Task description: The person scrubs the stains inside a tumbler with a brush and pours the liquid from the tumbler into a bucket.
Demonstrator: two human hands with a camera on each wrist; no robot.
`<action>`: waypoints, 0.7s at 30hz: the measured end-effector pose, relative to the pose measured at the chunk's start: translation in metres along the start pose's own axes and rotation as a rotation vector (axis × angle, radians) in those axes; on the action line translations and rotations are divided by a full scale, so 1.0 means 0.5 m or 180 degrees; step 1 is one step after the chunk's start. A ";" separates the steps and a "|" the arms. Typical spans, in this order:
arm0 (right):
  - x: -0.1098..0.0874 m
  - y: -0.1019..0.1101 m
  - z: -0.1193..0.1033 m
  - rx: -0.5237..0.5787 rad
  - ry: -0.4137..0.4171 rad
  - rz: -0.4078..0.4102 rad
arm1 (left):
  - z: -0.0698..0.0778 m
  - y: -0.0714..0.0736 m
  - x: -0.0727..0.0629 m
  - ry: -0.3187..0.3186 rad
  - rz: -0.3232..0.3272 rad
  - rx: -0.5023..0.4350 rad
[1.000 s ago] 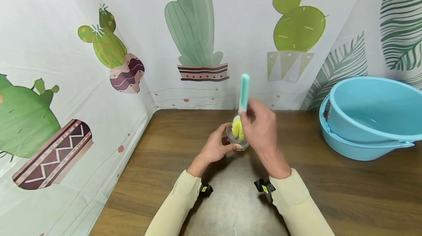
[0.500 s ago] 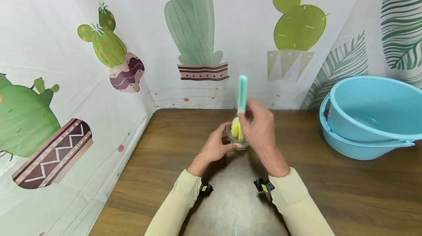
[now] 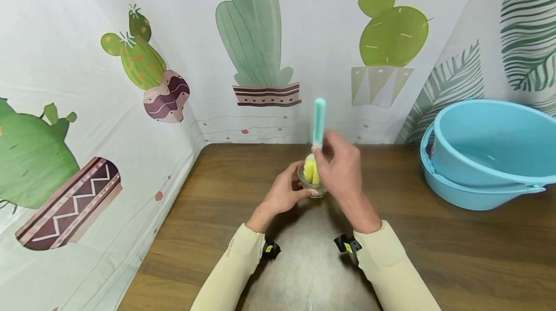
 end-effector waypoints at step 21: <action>0.005 0.016 -0.020 0.0149 0.0245 0.0186 | -0.002 -0.001 0.002 -0.0062 -0.0002 -0.0034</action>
Point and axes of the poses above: each hand's wrist, its own x-axis towards the middle knuckle, its own y-axis out of the back of the hand, z = x × y, the point moved 2 cm from there along x, towards the middle knuckle
